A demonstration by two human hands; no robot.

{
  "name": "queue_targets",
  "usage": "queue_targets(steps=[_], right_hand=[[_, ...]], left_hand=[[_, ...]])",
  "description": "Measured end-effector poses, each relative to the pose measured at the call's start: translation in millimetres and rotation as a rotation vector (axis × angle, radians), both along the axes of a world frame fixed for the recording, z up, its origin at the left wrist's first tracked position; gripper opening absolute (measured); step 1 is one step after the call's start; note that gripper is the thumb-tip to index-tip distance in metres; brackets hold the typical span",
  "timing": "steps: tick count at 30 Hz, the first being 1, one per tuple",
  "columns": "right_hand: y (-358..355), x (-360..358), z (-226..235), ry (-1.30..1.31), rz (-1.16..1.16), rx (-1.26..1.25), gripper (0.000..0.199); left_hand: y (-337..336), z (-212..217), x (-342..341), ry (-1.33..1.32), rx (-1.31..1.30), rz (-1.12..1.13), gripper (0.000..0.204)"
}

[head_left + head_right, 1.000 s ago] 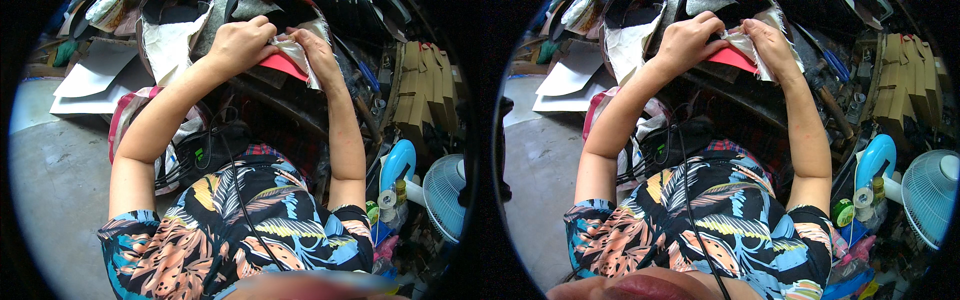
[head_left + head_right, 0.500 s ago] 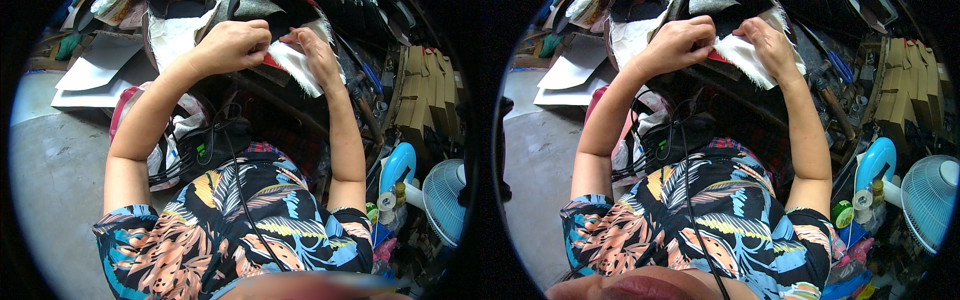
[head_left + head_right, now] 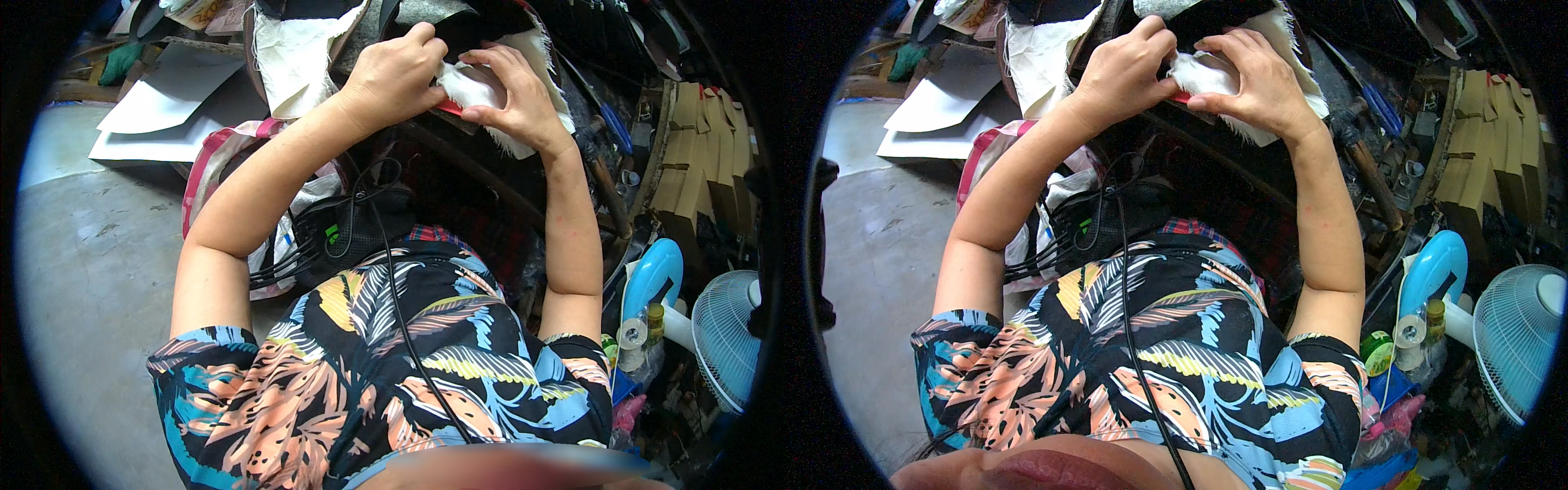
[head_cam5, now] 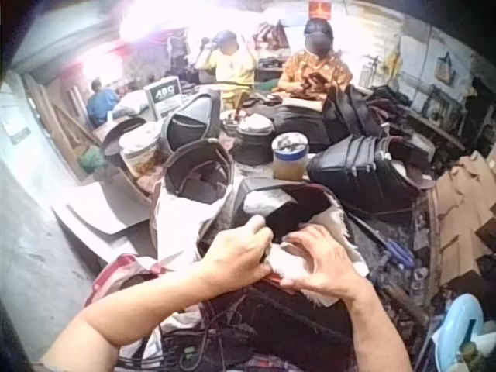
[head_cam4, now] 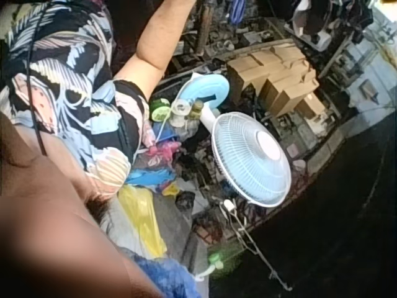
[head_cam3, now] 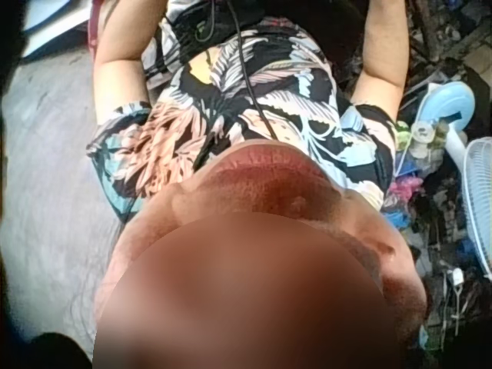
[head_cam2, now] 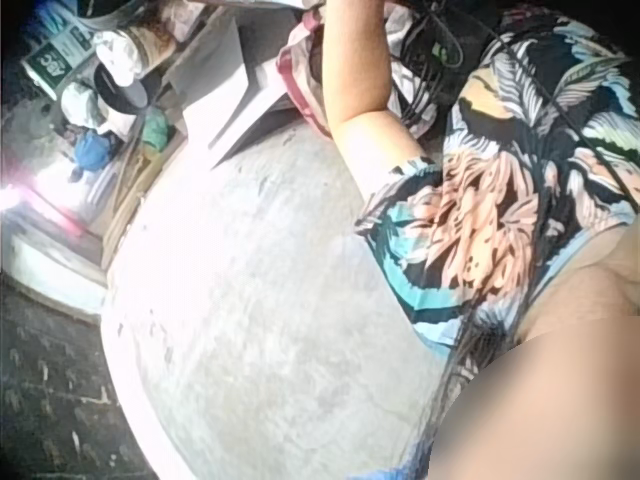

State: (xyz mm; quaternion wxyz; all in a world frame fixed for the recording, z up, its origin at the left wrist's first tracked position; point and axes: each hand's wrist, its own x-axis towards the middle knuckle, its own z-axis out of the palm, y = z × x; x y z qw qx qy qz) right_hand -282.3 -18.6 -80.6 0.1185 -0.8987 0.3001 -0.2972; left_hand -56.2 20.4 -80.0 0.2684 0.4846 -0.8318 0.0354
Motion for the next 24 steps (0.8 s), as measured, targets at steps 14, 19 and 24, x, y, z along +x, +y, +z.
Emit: queue_targets(steps=[14,19,24], right_hand=[[-2,-2,2,0.064,-0.001,0.142,0.042],[-8,-4,-3,0.005,0.050,0.206,0.026],[-7,-5,-4,0.040,0.084,0.157,0.027]], left_hand=[[4,16,30,0.081,0.095,-0.227,0.021],[1,7,12,0.038,0.037,-0.118,0.039],[1,15,11,-0.101,0.071,-0.157,0.040]])
